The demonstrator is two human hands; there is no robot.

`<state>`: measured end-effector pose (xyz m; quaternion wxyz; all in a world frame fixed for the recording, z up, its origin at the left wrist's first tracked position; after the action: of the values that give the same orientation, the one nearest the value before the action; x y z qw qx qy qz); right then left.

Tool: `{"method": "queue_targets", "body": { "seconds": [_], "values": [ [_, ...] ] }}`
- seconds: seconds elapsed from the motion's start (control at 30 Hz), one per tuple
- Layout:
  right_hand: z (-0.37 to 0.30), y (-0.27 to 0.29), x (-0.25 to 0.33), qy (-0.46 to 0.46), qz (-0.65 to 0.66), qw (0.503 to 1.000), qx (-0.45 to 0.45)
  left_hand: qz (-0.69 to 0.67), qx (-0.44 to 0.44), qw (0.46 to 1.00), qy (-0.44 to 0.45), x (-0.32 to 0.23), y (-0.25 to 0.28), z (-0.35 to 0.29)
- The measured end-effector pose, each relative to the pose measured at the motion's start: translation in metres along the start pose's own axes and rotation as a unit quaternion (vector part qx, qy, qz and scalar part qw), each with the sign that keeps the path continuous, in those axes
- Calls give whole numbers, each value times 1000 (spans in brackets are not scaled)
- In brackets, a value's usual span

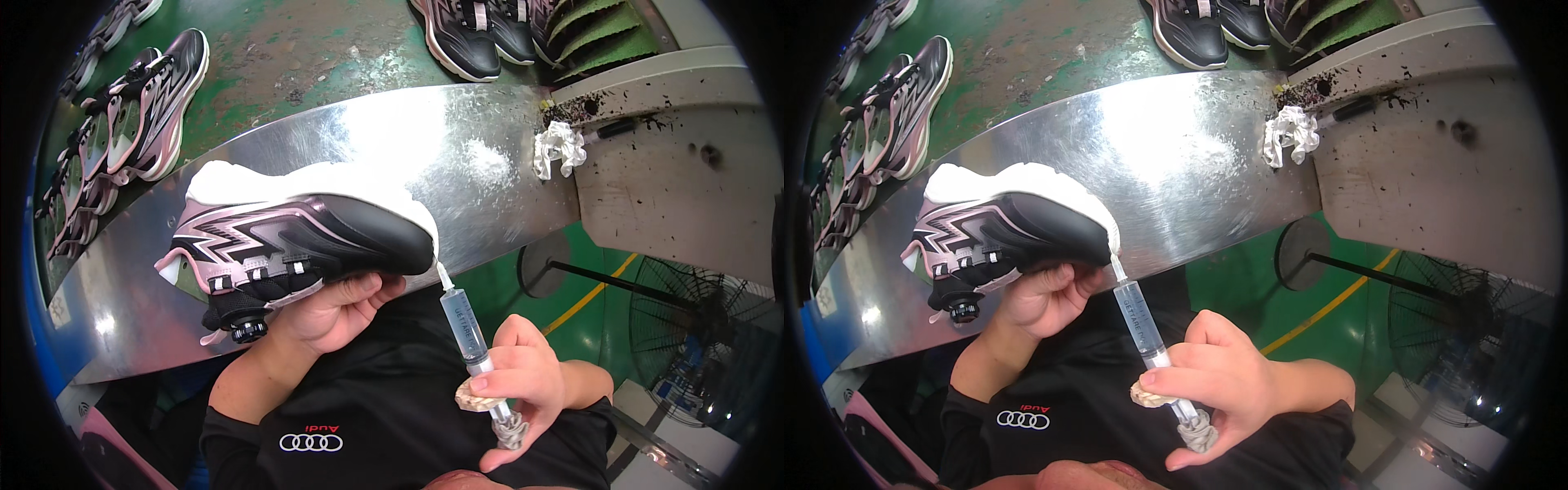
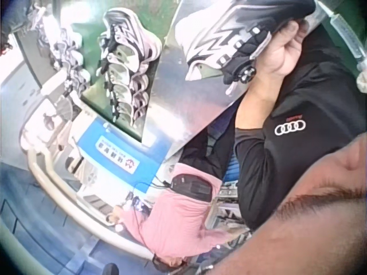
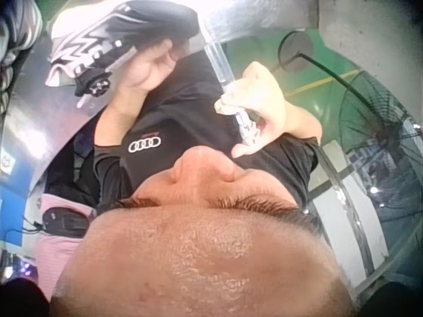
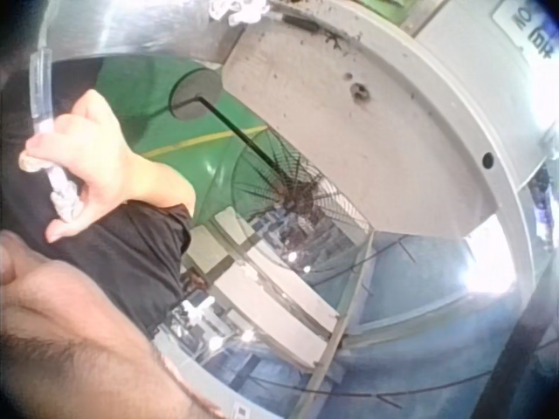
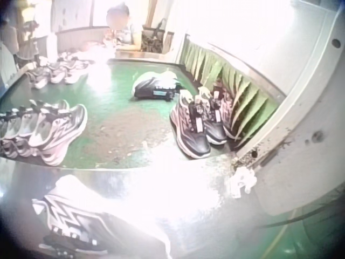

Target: The person picks up shoes one at a time from a conveyor belt, applies liquid along the edge of their soles using a syringe, and places them back onto the conveyor.

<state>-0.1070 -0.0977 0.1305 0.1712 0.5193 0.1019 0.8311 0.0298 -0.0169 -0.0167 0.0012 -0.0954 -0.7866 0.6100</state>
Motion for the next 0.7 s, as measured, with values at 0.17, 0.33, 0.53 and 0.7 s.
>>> {"method": "queue_targets", "body": {
  "seconds": [0.17, 0.33, 0.53, 0.7],
  "values": [
    [-4, -11, -3, 23, -122, 992, 14, -2, -16, 1000, 12, -3, -6, 7],
    [-2, -21, -10, 53, -208, 976, 29, -17, 48, 999, 1, -5, -17, 8],
    [-2, -28, -14, 84, -276, 957, 38, -35, 71, 997, -12, -7, -24, 11],
    [-6, -32, -19, 91, -297, 949, 44, -26, 62, 998, -17, -5, -24, 11]
  ]
}}
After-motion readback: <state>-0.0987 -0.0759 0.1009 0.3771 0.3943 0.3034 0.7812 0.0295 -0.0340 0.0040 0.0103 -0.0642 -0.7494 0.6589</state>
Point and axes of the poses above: each hand's wrist, its own z-axis towards the middle knuckle, its own y-axis out of the back of the hand, x = y × z, the point moved 6 cm from there along z, towards the middle knuckle, and after that the axes turned 13 degrees about y, right-handed, at the moved point
